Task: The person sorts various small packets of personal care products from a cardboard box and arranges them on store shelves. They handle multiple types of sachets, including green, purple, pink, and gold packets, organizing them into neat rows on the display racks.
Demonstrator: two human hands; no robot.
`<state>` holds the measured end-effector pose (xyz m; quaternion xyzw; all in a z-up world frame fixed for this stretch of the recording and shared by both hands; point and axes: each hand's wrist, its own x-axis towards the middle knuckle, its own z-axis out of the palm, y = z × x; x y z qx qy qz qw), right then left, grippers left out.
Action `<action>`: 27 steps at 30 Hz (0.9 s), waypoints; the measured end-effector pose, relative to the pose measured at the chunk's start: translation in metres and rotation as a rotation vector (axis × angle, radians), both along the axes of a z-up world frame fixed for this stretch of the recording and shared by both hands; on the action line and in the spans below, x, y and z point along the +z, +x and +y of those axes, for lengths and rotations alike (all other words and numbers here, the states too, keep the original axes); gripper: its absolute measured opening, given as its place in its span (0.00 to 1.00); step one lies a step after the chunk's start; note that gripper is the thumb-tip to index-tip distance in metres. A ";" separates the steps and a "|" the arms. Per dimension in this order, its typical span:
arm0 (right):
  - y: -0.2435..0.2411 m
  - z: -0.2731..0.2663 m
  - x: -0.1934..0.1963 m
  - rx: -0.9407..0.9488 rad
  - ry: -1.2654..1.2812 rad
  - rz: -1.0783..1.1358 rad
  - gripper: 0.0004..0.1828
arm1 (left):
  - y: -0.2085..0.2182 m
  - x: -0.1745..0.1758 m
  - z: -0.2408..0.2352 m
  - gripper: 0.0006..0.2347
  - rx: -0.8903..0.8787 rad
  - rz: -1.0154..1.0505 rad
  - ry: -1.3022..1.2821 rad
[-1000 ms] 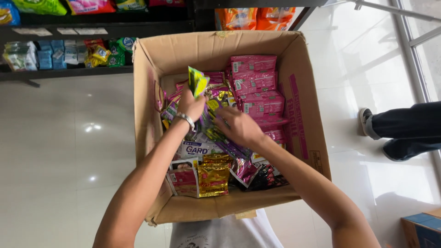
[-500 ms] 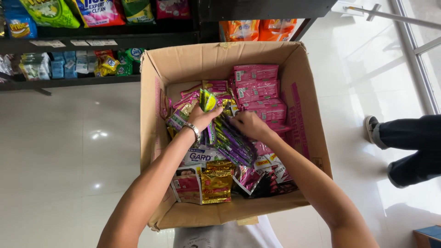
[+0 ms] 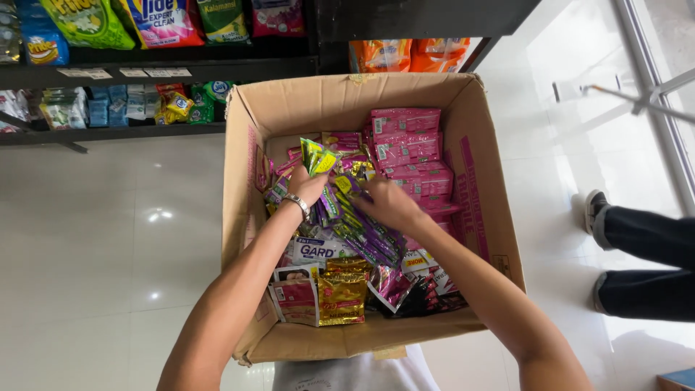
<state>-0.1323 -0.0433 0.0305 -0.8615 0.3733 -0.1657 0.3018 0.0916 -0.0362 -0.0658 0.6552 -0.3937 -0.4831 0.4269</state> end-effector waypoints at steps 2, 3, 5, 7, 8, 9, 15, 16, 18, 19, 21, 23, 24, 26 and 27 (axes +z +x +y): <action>0.001 0.009 -0.023 0.036 0.017 0.223 0.21 | 0.000 0.004 0.000 0.11 0.041 0.063 -0.011; 0.001 0.014 -0.036 0.065 0.039 0.447 0.26 | -0.001 0.006 0.001 0.12 0.077 0.127 -0.016; 0.000 0.012 -0.039 0.056 0.009 0.429 0.25 | -0.003 0.017 0.002 0.12 0.054 0.078 -0.016; -0.002 0.010 -0.035 0.043 -0.013 0.410 0.25 | -0.005 0.019 0.007 0.12 0.026 0.027 -0.009; -0.003 0.005 -0.027 0.040 0.068 0.384 0.23 | -0.005 0.018 0.007 0.11 -0.001 0.004 -0.010; -0.003 0.000 -0.020 0.038 0.148 0.357 0.22 | -0.005 0.017 0.008 0.11 -0.029 -0.019 -0.011; -0.019 -0.013 -0.020 -0.099 0.191 0.113 0.20 | -0.009 0.029 0.014 0.15 -0.071 0.057 0.014; -0.017 -0.012 -0.015 -0.101 0.191 0.111 0.20 | -0.009 0.031 0.012 0.15 -0.073 0.056 0.014; -0.012 -0.007 -0.006 -0.267 0.260 0.087 0.19 | -0.011 0.032 0.014 0.16 -0.089 0.018 0.039; -0.005 -0.001 0.008 -0.266 0.269 0.089 0.19 | -0.011 0.031 0.014 0.16 -0.088 0.020 0.048; 0.010 0.014 0.033 -0.353 0.274 0.021 0.21 | -0.013 0.027 0.018 0.19 -0.102 0.068 -0.042; 0.021 0.025 0.050 -0.246 0.167 -0.097 0.18 | -0.010 0.019 0.012 0.22 -0.101 0.128 -0.030; 0.027 0.029 0.058 -0.138 0.052 -0.219 0.15 | -0.009 0.016 0.008 0.25 -0.101 0.184 -0.028; 0.031 0.028 0.079 -0.079 0.089 -0.196 0.16 | -0.001 0.036 0.014 0.27 -0.095 0.241 0.033; 0.032 0.027 0.090 -0.018 0.122 -0.175 0.20 | 0.003 0.047 0.015 0.30 -0.088 0.296 0.088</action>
